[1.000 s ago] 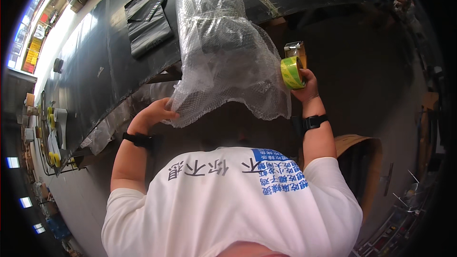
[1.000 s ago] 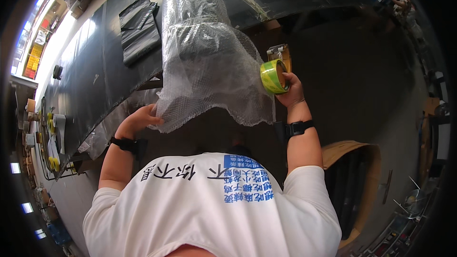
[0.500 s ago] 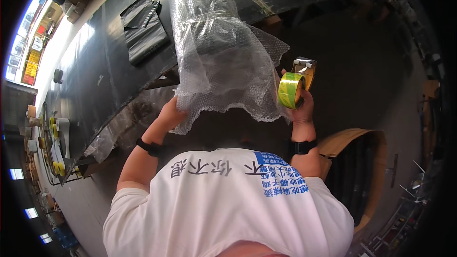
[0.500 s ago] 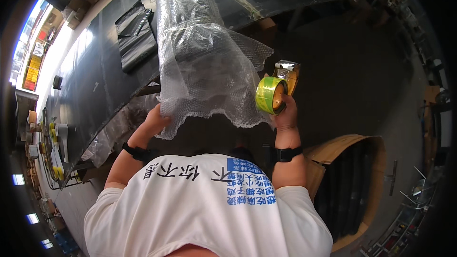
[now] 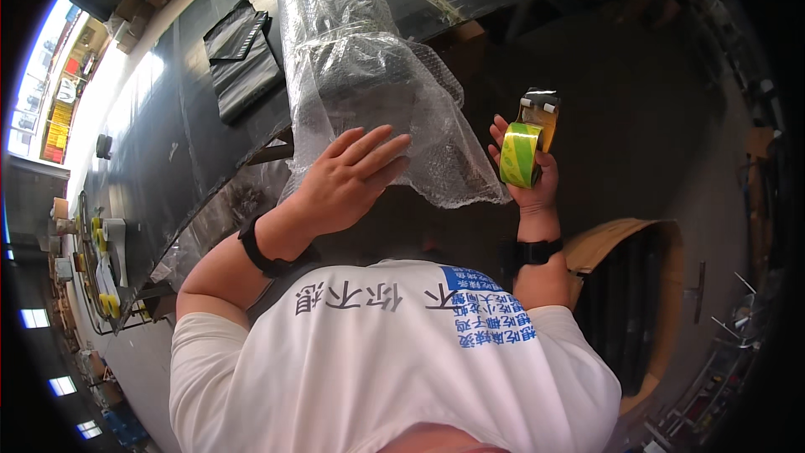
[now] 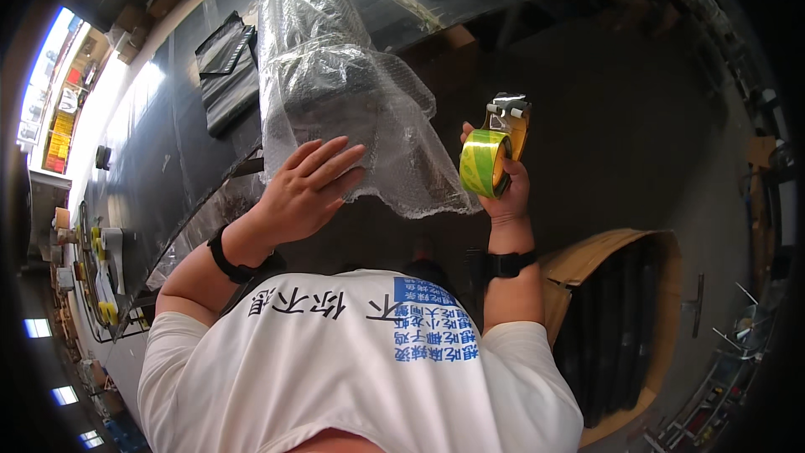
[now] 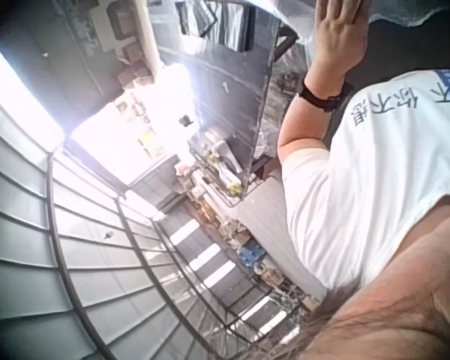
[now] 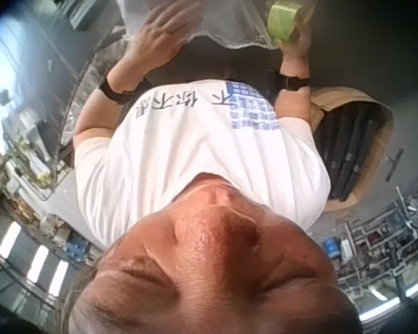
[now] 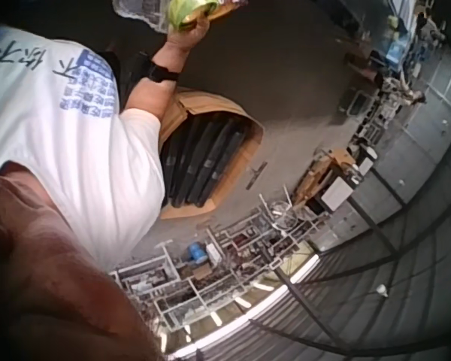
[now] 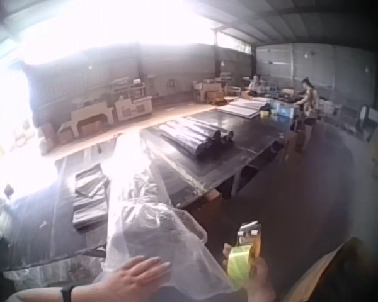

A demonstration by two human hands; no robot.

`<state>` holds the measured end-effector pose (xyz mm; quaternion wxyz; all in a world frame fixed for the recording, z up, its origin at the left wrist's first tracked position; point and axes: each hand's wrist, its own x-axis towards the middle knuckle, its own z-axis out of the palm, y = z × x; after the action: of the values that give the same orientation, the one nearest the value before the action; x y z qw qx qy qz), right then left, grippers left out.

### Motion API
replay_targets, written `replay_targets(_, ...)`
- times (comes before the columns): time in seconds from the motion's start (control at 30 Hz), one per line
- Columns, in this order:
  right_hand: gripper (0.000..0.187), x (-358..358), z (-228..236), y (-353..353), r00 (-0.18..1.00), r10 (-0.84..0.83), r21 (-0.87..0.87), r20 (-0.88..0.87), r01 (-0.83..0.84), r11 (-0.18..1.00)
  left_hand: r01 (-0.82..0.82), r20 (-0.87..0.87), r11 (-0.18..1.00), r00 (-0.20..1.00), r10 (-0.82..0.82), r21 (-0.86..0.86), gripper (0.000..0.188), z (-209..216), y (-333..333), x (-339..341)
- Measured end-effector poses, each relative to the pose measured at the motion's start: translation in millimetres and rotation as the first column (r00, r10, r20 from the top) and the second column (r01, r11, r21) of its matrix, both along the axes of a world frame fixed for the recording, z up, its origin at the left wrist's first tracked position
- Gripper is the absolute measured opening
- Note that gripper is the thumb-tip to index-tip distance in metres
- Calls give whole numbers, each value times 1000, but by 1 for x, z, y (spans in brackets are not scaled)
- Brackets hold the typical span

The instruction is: Wrap a large part in bubble wrap and secure it with tape.

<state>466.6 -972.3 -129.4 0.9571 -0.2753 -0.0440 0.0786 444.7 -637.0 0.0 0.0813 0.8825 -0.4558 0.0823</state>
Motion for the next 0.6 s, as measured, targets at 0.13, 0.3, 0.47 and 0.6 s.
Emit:
replay_targets(0.13, 64, 42, -28, -17, 999, -35, 12, -36, 35, 999, 87, 56, 986, 994, -96, 145, 48, -79, -41, 35)
replay_targets(0.3, 62, 93, -50, 6, 978, 5, 149, -208, 26, 988, -144, 2, 876, 987, 161, 461, 47, -89, -59, 41)
replay_targets(0.47, 62, 89, -19, 21, 976, 212, 289, -48, -189, 938, -279, -265, 937, 907, 329, 208, 50, -61, -76, 29)
replay_targets(0.6, 63, 74, -5, 28, 984, 173, 351, 36, -175, 920, -239, -157, 961, 964, 216, -142, 52, -54, -103, 43)
